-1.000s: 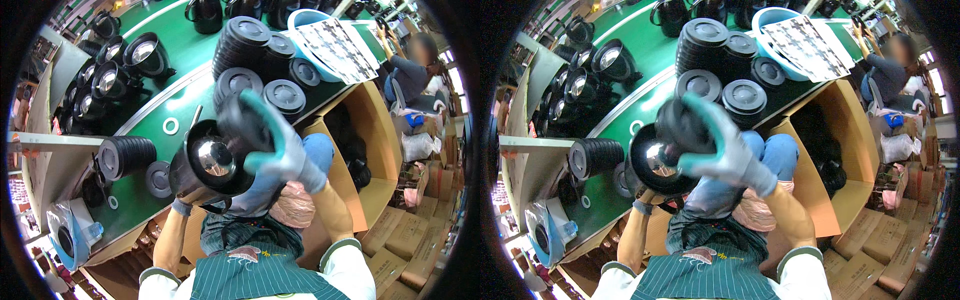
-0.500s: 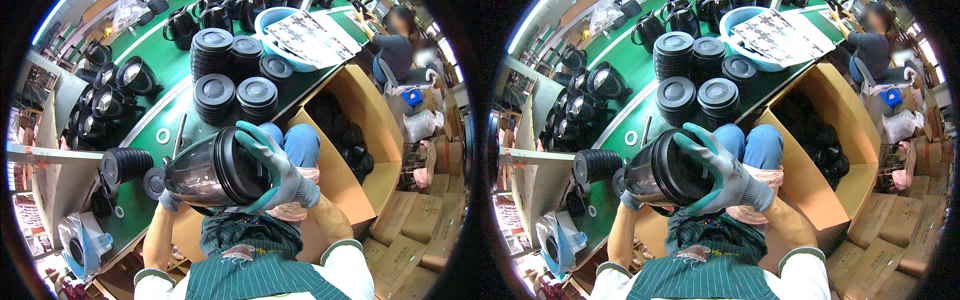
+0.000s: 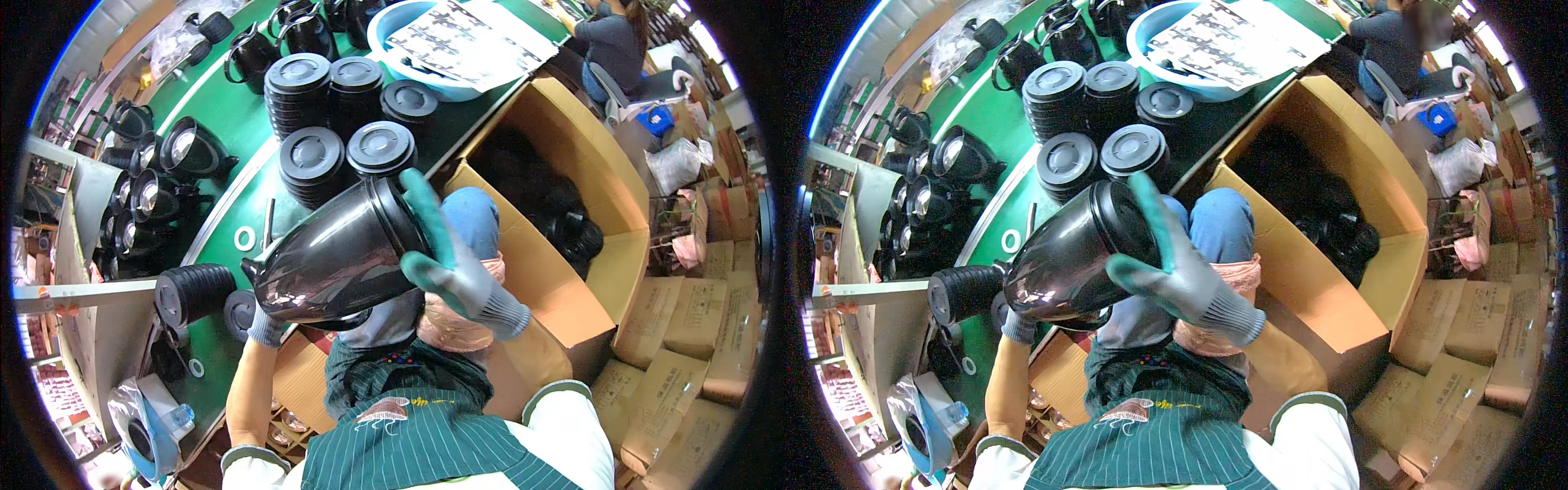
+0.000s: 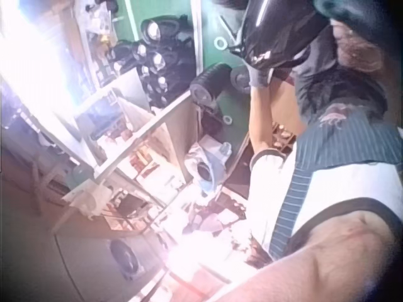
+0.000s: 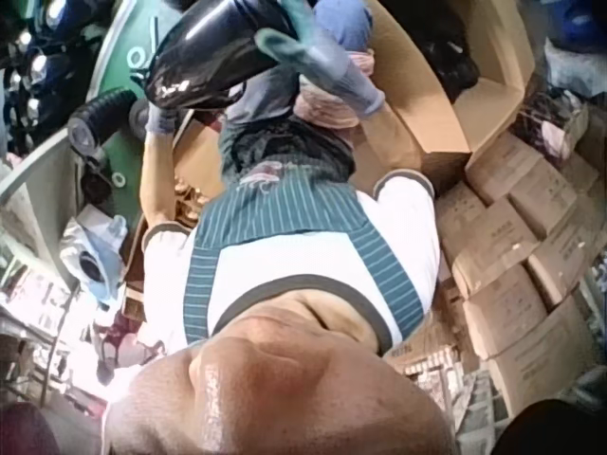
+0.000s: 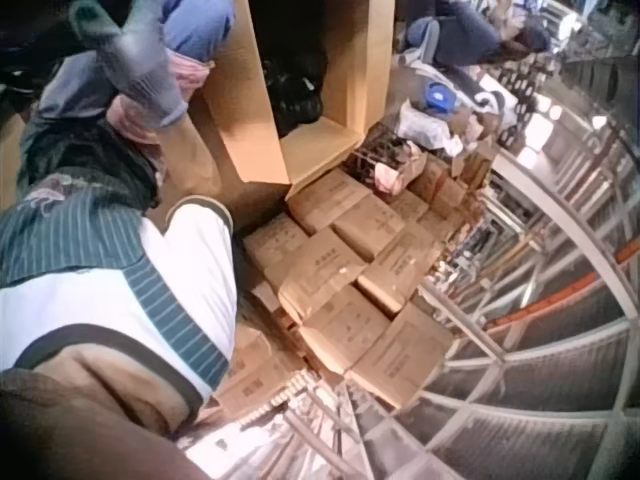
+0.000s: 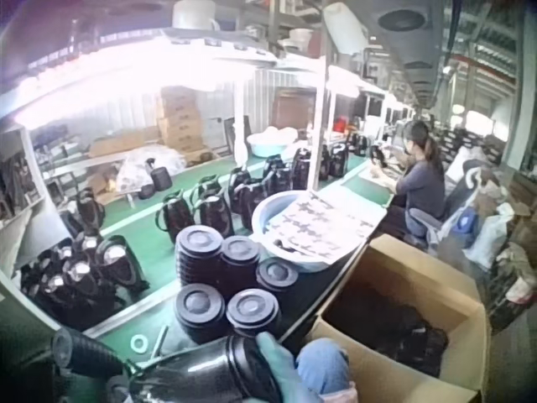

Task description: The person sits on the floor and repeatedly assembles black kettles by inserting a metal inner pot into the kettle body, then securing a black lid with a metal tool. The person handles the kettle body, inner pot, and lid one at a time, placing finished units aside.

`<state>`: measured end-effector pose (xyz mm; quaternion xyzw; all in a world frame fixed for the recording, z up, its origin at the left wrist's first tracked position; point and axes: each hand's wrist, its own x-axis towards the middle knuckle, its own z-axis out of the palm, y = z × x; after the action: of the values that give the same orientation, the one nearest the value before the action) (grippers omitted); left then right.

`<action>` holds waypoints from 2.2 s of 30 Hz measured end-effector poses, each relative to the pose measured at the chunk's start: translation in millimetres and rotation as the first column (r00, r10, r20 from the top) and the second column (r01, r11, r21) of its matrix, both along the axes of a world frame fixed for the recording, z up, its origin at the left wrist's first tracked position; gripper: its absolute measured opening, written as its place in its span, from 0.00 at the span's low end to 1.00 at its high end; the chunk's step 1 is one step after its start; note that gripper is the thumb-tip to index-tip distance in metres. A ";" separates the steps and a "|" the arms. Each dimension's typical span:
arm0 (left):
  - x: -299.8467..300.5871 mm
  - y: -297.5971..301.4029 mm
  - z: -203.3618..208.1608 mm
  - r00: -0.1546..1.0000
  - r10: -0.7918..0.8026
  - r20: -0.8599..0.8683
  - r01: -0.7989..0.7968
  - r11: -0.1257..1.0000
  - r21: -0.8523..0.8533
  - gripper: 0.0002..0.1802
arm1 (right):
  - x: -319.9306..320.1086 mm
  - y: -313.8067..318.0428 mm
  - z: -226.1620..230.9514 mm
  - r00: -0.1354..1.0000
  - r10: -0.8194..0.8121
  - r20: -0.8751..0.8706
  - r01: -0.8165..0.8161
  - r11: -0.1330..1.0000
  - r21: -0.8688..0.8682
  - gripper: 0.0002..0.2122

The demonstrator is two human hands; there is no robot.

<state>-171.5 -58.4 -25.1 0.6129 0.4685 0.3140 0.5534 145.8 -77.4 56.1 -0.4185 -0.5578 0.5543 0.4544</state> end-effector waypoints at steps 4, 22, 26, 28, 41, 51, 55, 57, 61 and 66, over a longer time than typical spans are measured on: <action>11.2 -4.9 -4.4 1.000 -0.009 0.023 0.009 1.000 0.017 0.19 | -21.8 -9.5 -1.3 0.973 -0.106 -0.204 0.135 0.982 0.134 0.40; -19.8 -22.6 51.9 0.958 0.285 -0.045 -0.199 0.767 0.610 0.17 | 8.5 -17.4 -25.5 0.991 0.125 0.044 -0.132 0.953 0.272 0.35; -12.1 -34.1 35.2 0.940 0.322 0.110 -0.340 0.897 0.281 0.20 | -3.5 3.2 -15.0 0.993 0.099 0.066 -0.117 0.708 0.696 0.44; 1.3 -34.7 43.7 0.938 0.333 0.097 -0.346 0.889 0.299 0.19 | -7.7 -5.9 -13.2 0.955 0.147 -0.259 -0.069 0.955 0.287 0.40; -36.7 -50.4 -13.4 0.949 0.207 0.238 -0.242 0.962 0.127 0.23 | -18.1 0.2 -3.0 0.980 0.168 -0.105 -0.110 0.903 0.416 0.37; -37.0 -38.1 22.2 0.961 0.275 0.040 -0.267 0.875 0.405 0.24 | -16.2 -7.2 3.8 0.963 0.061 0.262 -0.227 0.711 0.665 0.48; -21.3 -33.0 32.7 0.957 0.289 -0.003 -0.241 0.805 0.542 0.23 | -30.6 -19.3 -0.8 0.980 0.118 -0.161 -0.074 0.964 0.255 0.40; -11.6 -31.0 64.4 0.967 0.208 -0.146 -0.043 0.700 0.713 0.22 | -20.7 -24.5 -18.8 0.978 0.069 -0.197 -0.069 0.998 0.007 0.32; -1.1 -28.7 71.8 0.992 0.105 -0.069 -0.028 0.723 0.690 0.22 | -10.3 -35.5 -13.2 0.990 0.077 -0.115 -0.070 0.996 0.062 0.37; 10.2 -44.4 33.5 0.959 0.219 0.181 -0.257 0.940 0.223 0.23 | 3.8 -39.2 8.1 0.991 0.055 0.126 -0.122 0.772 0.624 0.43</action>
<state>-161.3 -102.9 8.4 0.5888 0.4530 0.4805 0.4660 149.7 -116.6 64.2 -0.2427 -0.7522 0.3347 0.5130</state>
